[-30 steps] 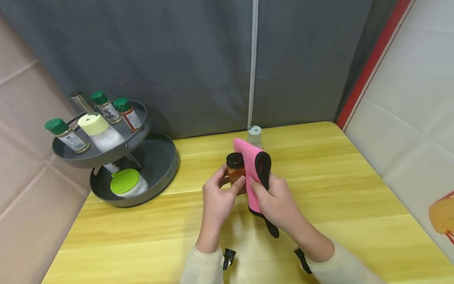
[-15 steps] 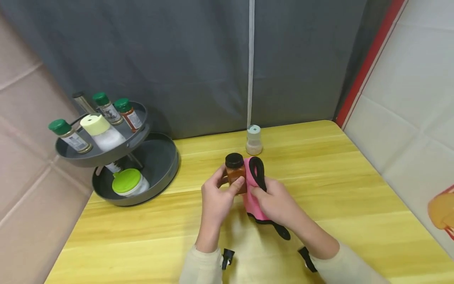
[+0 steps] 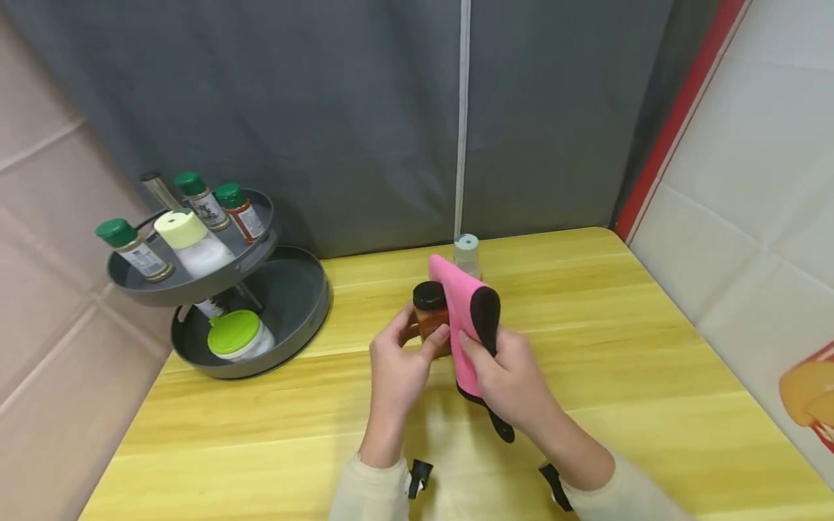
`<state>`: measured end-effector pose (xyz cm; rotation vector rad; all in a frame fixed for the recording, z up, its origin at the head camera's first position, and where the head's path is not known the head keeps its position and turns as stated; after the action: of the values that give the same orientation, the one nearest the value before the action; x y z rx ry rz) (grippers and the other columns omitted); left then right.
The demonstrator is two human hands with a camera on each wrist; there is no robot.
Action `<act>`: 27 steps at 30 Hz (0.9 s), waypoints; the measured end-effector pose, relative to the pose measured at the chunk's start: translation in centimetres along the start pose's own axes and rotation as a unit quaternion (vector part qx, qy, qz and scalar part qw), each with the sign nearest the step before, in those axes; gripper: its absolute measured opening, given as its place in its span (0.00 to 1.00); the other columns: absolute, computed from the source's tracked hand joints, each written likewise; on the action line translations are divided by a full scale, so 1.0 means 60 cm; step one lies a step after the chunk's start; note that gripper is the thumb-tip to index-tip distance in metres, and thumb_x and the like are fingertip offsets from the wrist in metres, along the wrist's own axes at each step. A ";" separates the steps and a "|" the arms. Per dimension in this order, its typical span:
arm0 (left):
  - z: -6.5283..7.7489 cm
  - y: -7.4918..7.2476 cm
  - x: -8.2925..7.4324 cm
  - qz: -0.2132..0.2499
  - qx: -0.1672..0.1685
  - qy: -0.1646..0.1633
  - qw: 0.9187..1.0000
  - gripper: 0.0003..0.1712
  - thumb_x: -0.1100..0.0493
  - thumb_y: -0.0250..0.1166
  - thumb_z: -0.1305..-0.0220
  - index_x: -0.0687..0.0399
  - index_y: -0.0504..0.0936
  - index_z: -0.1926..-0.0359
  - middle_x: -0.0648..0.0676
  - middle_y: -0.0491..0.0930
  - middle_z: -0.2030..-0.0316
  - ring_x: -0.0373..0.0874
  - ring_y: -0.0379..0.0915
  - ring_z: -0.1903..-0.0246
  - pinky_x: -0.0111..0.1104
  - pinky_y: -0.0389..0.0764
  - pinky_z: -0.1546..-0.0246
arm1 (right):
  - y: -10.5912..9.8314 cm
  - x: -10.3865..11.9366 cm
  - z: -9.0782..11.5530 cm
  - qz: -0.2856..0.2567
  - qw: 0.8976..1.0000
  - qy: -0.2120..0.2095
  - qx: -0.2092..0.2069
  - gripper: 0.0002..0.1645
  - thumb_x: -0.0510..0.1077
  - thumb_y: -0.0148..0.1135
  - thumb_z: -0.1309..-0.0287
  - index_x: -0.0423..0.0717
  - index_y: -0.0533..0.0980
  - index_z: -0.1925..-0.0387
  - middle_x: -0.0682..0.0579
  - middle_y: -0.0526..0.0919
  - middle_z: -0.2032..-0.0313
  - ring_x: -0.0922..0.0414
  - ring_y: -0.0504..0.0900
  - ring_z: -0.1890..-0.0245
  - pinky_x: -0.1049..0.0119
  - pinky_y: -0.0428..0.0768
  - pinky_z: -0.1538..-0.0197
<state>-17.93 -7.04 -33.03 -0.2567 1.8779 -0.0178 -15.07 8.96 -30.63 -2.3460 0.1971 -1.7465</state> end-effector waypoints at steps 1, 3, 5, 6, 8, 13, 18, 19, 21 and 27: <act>0.000 -0.002 0.001 0.003 -0.003 -0.002 1.000 0.26 0.57 0.76 0.41 0.44 0.84 0.40 0.49 0.86 0.51 0.49 0.83 0.53 0.49 0.81 0.48 | 0.003 -0.009 0.001 0.001 1.000 0.013 0.008 0.10 0.39 0.59 0.29 0.38 0.81 0.53 0.47 0.84 0.68 0.54 0.80 0.71 0.63 0.79 0.65; -0.002 -0.006 0.003 0.005 -0.010 -0.009 1.000 0.27 0.57 0.76 0.41 0.45 0.84 0.40 0.50 0.86 0.51 0.50 0.83 0.53 0.49 0.83 0.50 | 0.010 -0.024 0.002 0.007 0.999 0.036 0.027 0.10 0.39 0.59 0.29 0.38 0.81 0.54 0.46 0.85 0.67 0.55 0.82 0.70 0.63 0.81 0.64; -0.004 -0.009 0.005 0.007 -0.014 -0.015 1.000 0.27 0.57 0.76 0.42 0.46 0.84 0.40 0.51 0.86 0.51 0.50 0.83 0.52 0.50 0.82 0.50 | 0.015 -0.037 0.001 0.009 0.997 0.061 0.049 0.11 0.41 0.58 0.29 0.37 0.81 0.54 0.46 0.86 0.67 0.55 0.83 0.70 0.62 0.82 0.63; -0.005 -0.010 0.006 0.007 -0.015 -0.016 1.000 0.27 0.57 0.77 0.42 0.46 0.83 0.40 0.51 0.86 0.51 0.50 0.83 0.52 0.50 0.82 0.50 | 0.016 -0.043 -0.001 0.008 0.995 0.075 0.060 0.11 0.41 0.58 0.29 0.37 0.80 0.54 0.46 0.86 0.66 0.55 0.84 0.70 0.61 0.82 0.63; -0.007 -0.009 0.007 0.004 -0.013 -0.014 1.000 0.27 0.56 0.77 0.42 0.47 0.84 0.40 0.51 0.86 0.51 0.50 0.83 0.52 0.52 0.81 0.48 | 0.019 -0.054 -0.002 0.008 0.991 0.106 0.080 0.12 0.42 0.58 0.29 0.36 0.80 0.54 0.46 0.86 0.67 0.54 0.85 0.70 0.61 0.82 0.63; -0.008 -0.003 0.010 0.000 -0.001 -0.007 1.000 0.26 0.56 0.77 0.42 0.48 0.84 0.41 0.50 0.86 0.51 0.50 0.83 0.53 0.52 0.79 0.46 | 0.014 -0.063 -0.005 0.008 0.985 0.142 0.098 0.15 0.44 0.57 0.29 0.35 0.79 0.51 0.45 0.86 0.65 0.53 0.85 0.68 0.60 0.82 0.61; -0.006 -0.009 0.007 -0.004 -0.004 -0.005 1.000 0.26 0.57 0.76 0.42 0.46 0.84 0.41 0.49 0.86 0.51 0.49 0.83 0.53 0.52 0.78 0.45 | 0.007 -0.034 -0.015 0.009 0.991 0.109 0.082 0.17 0.44 0.56 0.29 0.35 0.78 0.47 0.43 0.86 0.61 0.53 0.85 0.66 0.60 0.82 0.60; -0.005 -0.010 0.006 -0.004 -0.003 -0.004 1.000 0.26 0.57 0.76 0.42 0.45 0.84 0.41 0.49 0.86 0.51 0.49 0.83 0.53 0.52 0.78 0.44 | 0.005 -0.026 -0.015 0.005 0.992 0.099 0.075 0.17 0.44 0.56 0.28 0.35 0.78 0.47 0.42 0.86 0.60 0.53 0.85 0.66 0.59 0.82 0.59; -0.005 -0.010 0.006 -0.005 0.002 -0.001 1.000 0.25 0.58 0.76 0.42 0.44 0.85 0.42 0.49 0.86 0.51 0.49 0.83 0.53 0.51 0.78 0.44 | 0.000 -0.009 -0.016 0.000 0.996 0.076 0.054 0.16 0.44 0.56 0.28 0.37 0.78 0.47 0.43 0.86 0.59 0.53 0.84 0.65 0.60 0.82 0.59; -0.001 -0.013 0.006 0.001 0.009 0.002 1.000 0.25 0.59 0.77 0.42 0.41 0.85 0.42 0.47 0.86 0.52 0.49 0.82 0.53 0.46 0.85 0.55 | -0.010 0.040 -0.009 -0.026 0.999 -0.018 -0.019 0.15 0.41 0.57 0.28 0.39 0.78 0.46 0.44 0.84 0.58 0.51 0.81 0.62 0.64 0.81 0.57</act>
<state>-17.99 -7.88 -33.25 -0.2431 1.8819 -0.0344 -14.90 8.96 -28.07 -2.4270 0.1668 -1.7377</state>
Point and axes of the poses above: each hand's wrist, its own z-axis away from the middle knuckle, its own y-axis out of the palm, x = y × z, the point moved 7 cm from there along -z, towards the middle knuckle
